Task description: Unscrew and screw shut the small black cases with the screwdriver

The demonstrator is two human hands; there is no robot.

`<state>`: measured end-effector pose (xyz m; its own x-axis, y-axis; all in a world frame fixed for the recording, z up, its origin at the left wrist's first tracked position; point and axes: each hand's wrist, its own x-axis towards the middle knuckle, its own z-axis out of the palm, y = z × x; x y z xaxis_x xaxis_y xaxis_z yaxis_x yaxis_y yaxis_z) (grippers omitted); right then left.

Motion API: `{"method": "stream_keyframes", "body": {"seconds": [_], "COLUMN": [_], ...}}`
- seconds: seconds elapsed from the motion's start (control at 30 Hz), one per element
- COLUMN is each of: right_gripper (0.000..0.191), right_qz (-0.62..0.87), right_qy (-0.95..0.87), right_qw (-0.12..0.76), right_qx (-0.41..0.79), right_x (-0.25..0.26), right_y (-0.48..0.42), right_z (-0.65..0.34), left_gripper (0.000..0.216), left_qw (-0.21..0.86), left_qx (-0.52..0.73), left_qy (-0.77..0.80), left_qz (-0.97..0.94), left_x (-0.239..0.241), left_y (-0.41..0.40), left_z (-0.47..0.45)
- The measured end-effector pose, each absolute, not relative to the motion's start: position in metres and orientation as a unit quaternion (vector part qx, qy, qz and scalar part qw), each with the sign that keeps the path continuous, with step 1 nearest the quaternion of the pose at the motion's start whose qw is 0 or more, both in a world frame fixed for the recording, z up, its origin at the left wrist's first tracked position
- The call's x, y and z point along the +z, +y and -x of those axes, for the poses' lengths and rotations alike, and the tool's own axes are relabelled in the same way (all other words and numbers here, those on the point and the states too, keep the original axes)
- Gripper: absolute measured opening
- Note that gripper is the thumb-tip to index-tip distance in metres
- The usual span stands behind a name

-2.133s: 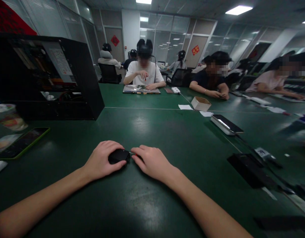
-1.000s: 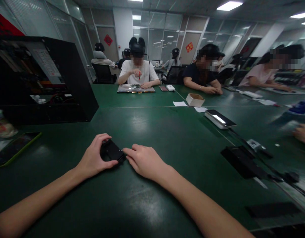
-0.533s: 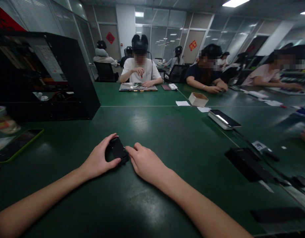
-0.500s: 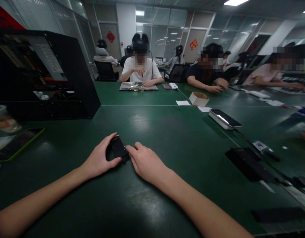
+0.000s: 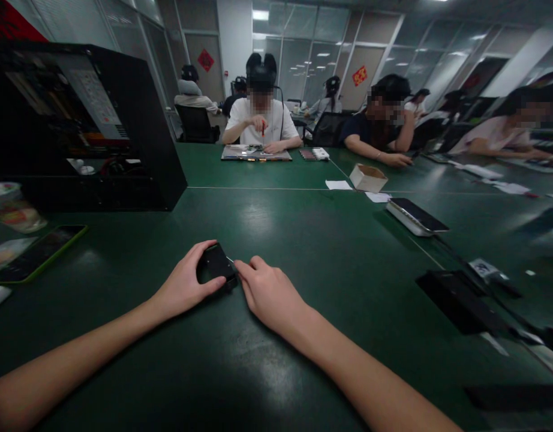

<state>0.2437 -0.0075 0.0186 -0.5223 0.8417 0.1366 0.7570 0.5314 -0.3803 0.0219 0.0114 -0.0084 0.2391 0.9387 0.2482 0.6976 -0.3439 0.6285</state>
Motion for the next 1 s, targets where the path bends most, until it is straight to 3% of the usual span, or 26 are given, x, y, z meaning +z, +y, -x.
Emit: {"method": "stream_keyframes", "body": {"seconds": [0.2, 0.5, 0.87, 1.0], "right_gripper": [0.035, 0.047, 0.039, 0.038], "right_qz": [0.465, 0.489, 0.433, 0.423], "right_qy": [-0.859, -0.861, -0.825, -0.825], "right_qw": [0.168, 0.114, 0.295, 0.313], "right_qx": [0.128, 0.081, 0.213, 0.208], "right_x": [0.018, 0.013, -0.009, -0.016], "right_y": [-0.005, -0.007, 0.006, 0.01], "right_z": [-0.243, -0.225, -0.229, -0.232], "left_gripper": [0.077, 0.074, 0.085, 0.084], "left_qw": [0.202, 0.21, 0.188, 0.185], "left_qx": [0.302, 0.31, 0.299, 0.301], "left_qy": [0.544, 0.531, 0.526, 0.521], "left_qz": [-0.757, -0.76, -0.774, -0.777], "left_x": [-0.009, -0.012, -0.013, -0.013], "left_y": [0.013, 0.015, 0.014, 0.013], "left_z": [-0.021, -0.02, -0.019, -0.019]}}
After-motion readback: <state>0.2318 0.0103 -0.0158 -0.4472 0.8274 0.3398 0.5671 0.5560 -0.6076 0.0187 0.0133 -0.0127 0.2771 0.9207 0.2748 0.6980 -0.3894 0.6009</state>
